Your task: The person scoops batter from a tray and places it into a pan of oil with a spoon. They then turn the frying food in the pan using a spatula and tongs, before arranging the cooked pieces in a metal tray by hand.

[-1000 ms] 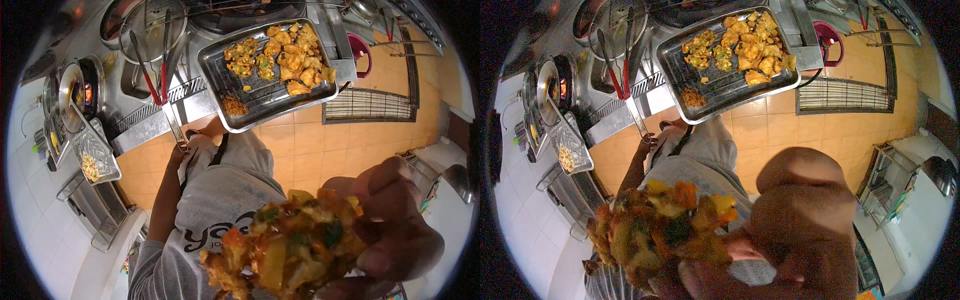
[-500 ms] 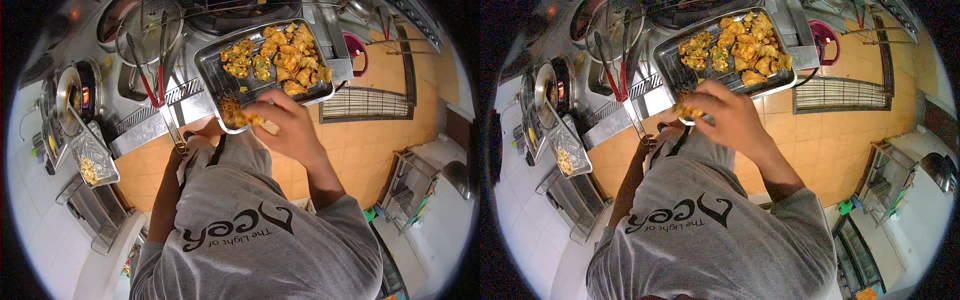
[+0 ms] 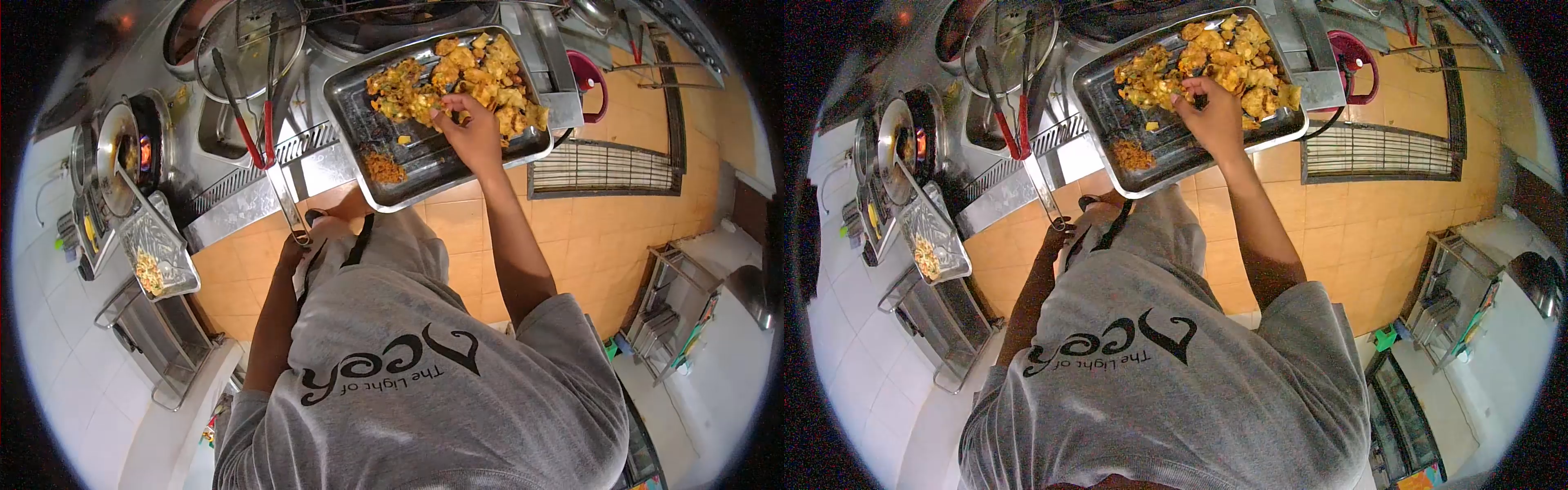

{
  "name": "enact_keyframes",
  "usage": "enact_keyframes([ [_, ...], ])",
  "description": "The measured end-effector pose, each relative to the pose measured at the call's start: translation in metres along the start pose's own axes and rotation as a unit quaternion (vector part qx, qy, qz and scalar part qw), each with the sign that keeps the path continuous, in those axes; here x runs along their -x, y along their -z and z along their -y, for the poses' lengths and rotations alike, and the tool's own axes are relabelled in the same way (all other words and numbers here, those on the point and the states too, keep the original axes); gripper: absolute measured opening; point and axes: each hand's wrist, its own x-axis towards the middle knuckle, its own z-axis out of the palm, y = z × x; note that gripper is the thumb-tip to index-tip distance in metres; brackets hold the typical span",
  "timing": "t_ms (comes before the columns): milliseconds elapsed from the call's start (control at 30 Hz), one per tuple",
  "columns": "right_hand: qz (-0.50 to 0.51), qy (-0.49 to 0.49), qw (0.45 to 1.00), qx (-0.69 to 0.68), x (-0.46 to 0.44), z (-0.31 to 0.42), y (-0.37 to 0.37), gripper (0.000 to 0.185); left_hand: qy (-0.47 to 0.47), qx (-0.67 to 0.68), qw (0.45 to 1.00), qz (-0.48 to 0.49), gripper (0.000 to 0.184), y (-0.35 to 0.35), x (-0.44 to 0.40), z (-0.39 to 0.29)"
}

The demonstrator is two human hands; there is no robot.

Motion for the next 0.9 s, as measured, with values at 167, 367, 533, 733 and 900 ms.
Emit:
enact_keyframes([
  [167, -0.053, 0.070, 0.995, 0.043, 0.006, -0.001, 0.008, 0.024, 0.013, 0.033, 0.999, 0.012, 0.032, 0.006, -0.015, 0.020],
  [367, 0.126, 0.112, 0.978, 0.126, 0.037, 0.006, 0.000, 0.027, 0.049, 0.049, 0.998, 0.000, 0.028, -0.001, 0.000, 0.007],
  [533, 0.217, 0.135, 0.953, 0.162, 0.053, 0.022, -0.033, 0.034, -0.005, 0.088, 0.996, 0.032, 0.029, -0.003, 0.001, 0.000],
  [733, 0.220, 0.138, 0.953, 0.158, 0.058, 0.027, -0.047, 0.026, 0.015, 0.019, 1.000, -0.017, 0.026, -0.003, 0.004, 0.004],
  [900, 0.209, 0.140, 0.955, 0.157, 0.061, 0.022, -0.047, 0.023, 0.095, 0.045, 0.994, -0.019, 0.025, -0.004, 0.008, 0.001],
])
